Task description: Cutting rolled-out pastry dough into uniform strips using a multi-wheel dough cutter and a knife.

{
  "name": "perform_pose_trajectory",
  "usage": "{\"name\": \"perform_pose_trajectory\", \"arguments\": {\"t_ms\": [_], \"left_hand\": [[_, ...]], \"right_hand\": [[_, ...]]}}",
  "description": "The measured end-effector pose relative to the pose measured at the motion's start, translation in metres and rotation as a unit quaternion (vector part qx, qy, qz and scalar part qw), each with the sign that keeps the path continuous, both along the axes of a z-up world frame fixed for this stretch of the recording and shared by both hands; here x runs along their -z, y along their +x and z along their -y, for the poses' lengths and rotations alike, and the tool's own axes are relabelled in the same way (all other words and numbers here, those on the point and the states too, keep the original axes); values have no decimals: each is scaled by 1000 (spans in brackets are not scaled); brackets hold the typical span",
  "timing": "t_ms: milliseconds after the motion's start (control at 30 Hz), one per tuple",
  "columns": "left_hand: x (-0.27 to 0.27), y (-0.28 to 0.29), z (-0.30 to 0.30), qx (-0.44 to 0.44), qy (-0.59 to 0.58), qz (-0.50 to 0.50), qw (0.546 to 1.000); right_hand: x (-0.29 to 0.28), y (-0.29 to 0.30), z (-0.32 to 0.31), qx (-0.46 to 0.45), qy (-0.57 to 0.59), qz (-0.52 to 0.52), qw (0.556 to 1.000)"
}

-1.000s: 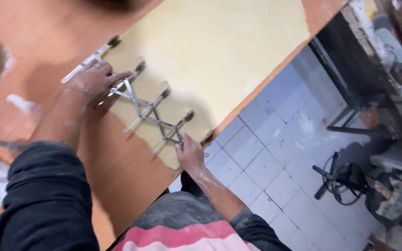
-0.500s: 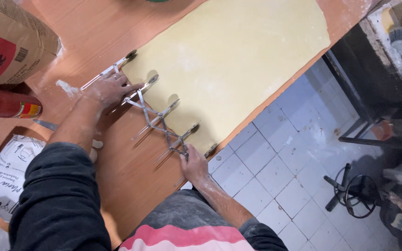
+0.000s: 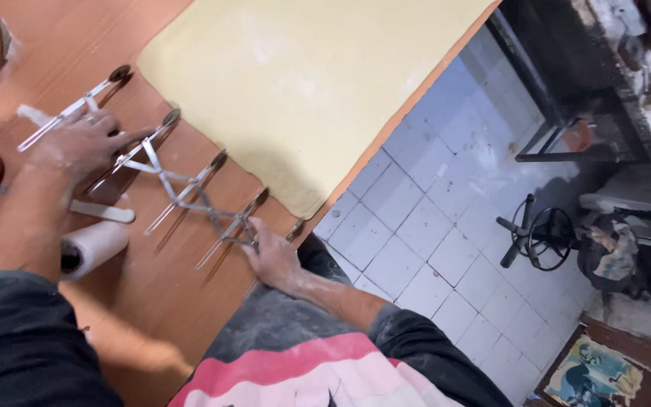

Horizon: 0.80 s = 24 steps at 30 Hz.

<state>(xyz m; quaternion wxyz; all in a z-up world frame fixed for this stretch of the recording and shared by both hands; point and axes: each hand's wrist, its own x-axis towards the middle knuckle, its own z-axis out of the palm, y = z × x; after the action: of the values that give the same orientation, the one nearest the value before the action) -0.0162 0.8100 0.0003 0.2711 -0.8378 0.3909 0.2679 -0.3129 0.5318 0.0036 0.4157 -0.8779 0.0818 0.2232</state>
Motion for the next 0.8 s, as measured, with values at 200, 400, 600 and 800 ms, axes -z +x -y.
{"name": "perform_pose_trajectory", "arguments": {"t_ms": [200,400,600,800], "left_hand": [[-10,-9,-10,21,-5,14,1000],[0,-11,-29,83,-22,9,996],[20,-4,-43,169,-400,86,897],[-21,-13,-24,145,-369,43,917]], "right_hand": [[-11,-1,-7,-12,-8,-8,1000],[-12,-11,-15,0,54,-8,999],[-8,-20,-10,-6,61,1,998],[38,-41,-11,-52,-23,-20,998]]}}
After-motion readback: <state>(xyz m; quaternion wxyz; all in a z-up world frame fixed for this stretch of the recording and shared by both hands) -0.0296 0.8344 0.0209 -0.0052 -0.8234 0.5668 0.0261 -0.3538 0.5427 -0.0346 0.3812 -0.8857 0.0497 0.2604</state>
